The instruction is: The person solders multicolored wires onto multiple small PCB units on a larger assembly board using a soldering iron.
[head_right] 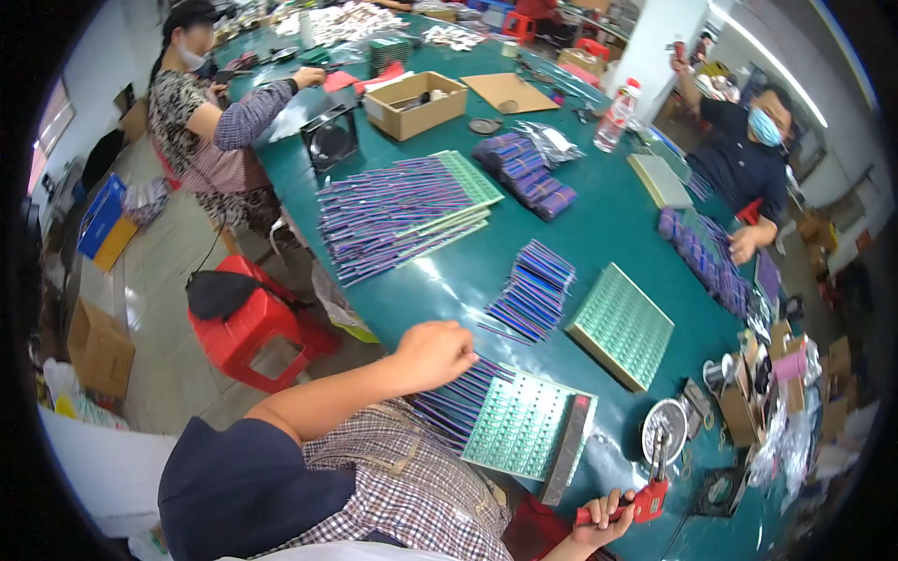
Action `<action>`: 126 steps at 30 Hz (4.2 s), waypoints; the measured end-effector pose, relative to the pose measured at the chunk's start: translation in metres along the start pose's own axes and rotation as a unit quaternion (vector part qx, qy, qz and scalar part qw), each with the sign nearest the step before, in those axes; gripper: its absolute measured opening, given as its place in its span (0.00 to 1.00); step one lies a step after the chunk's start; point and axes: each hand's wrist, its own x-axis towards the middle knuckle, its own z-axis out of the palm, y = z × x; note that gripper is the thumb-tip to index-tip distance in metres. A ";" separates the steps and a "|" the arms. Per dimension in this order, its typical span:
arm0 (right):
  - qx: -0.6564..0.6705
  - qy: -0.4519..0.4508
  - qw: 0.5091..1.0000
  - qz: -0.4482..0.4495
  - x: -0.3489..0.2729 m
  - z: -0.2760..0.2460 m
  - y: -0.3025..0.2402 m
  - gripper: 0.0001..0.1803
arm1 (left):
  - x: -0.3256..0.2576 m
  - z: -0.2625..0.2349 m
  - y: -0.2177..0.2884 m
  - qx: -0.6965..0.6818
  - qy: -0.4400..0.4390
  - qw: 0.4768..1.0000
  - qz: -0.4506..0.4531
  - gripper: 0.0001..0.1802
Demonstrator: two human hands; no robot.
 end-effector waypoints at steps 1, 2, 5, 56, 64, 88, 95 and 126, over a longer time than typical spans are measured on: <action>-0.009 -0.011 1.000 0.008 0.005 0.005 0.005 0.12 | 0.004 -0.017 -0.001 -0.040 -0.054 0.997 -0.032 0.12; -0.007 -0.014 1.000 0.002 0.003 0.004 0.004 0.12 | 0.004 -0.022 0.004 -0.025 0.061 0.997 0.039 0.16; 0.003 -0.006 1.000 -0.008 -0.006 0.001 0.000 0.13 | 0.005 -0.035 0.005 0.028 0.232 0.956 0.179 0.26; 0.010 -0.025 0.999 0.025 0.008 0.009 0.012 0.14 | 0.053 -0.074 0.003 -0.531 0.458 0.712 0.018 0.39; 0.024 -0.034 0.999 0.000 0.006 0.017 0.004 0.10 | 0.066 -0.084 0.038 -0.060 0.528 0.719 0.448 0.37; -0.007 -0.070 0.996 0.049 0.002 -0.023 -0.018 0.16 | 0.071 -0.025 -0.041 0.052 0.420 0.868 0.260 0.36; -0.004 -0.050 0.998 0.038 0.005 -0.007 -0.006 0.15 | 0.084 -0.073 0.004 -0.190 0.526 0.760 0.332 0.31; -0.037 -0.029 0.999 0.000 -0.002 0.002 0.002 0.13 | -0.008 -0.113 0.084 -0.212 0.653 0.575 0.445 0.29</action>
